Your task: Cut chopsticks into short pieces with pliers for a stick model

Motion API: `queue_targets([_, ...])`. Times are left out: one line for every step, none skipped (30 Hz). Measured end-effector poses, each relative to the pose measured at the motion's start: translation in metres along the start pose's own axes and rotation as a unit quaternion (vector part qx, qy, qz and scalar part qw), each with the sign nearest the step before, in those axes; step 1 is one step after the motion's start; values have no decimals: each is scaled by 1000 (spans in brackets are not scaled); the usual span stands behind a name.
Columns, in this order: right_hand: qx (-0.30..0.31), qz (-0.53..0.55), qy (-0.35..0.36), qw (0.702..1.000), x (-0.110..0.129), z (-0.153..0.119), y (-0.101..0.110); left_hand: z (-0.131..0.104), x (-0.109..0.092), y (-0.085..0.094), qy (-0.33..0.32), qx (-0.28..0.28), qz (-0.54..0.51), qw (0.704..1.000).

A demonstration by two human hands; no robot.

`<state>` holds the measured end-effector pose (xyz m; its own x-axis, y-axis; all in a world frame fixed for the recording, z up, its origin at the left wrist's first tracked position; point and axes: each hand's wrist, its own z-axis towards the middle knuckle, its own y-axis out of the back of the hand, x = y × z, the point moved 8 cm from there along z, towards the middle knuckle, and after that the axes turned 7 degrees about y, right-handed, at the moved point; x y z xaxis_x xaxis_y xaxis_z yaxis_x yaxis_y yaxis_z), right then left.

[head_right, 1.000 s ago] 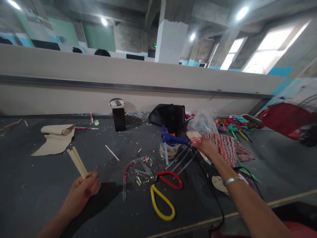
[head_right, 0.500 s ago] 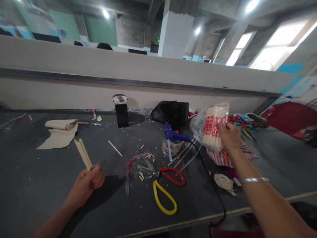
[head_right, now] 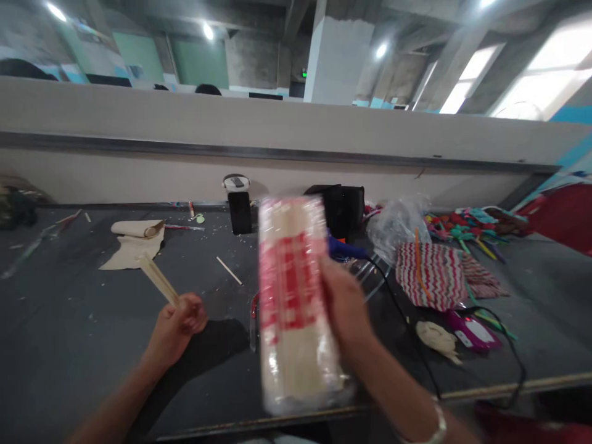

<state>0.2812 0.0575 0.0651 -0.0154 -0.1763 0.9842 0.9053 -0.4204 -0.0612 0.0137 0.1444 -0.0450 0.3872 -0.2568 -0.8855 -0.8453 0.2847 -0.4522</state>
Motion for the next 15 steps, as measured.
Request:
queue_targets([33, 44, -31, 998, -17, -9, -35, -1, 1, -1, 9, 7, -4, 1000])
queue_targets([67, 81, -58, 993, -33, -16, -67, -2, 3, -2, 21, 18, -10, 1000])
queue_targets([99, 115, -83, 985, -48, -20, -95, -4, 5, -4, 32, 27, -16, 999])
queue_targets([121, 147, -104, 976, -62, -22, -116, -5, 6, -5, 42, 29, -21, 998])
queue_targets([151, 165, -125, 967, -74, -23, -135, -6, 7, -4, 51, 21, -23, 998])
queue_targets([169, 167, -129, 963, -83, -21, -147, -6, 6, -3, 58, 5, -21, 998])
queue_targets([182, 163, -121, 962, -88, -17, -155, -6, 5, 0, 63, -13, -15, 998])
queue_targets([194, 154, -105, 963, -90, -12, -159, -4, 2, 1, 64, -30, -8, 997])
queue_targets([200, 140, -81, 966, -88, -7, -161, -2, -3, 2, 61, -42, -2, 997])
queue_targets([203, 120, -52, 970, -83, -1, -160, 1, -9, 2, 54, -47, 4, 997])
queue_targets([202, 94, -22, 975, -77, 5, -158, 6, -15, 0, 43, -47, 11, 998])
queue_targets([197, 64, 11, 978, -69, 10, -155, 11, -22, -3, 30, -43, 21, 998])
queue_targets([188, 33, 45, 981, -61, 15, -152, 17, -29, -6, 17, -36, 34, 999])
queue_targets([174, 5, 80, 982, -54, 19, -148, 23, -36, -9, 0, -27, 46, 999])
queue_targets([159, -17, 111, 981, -48, 23, -145, 29, -41, -12, -18, -19, 58, 998])
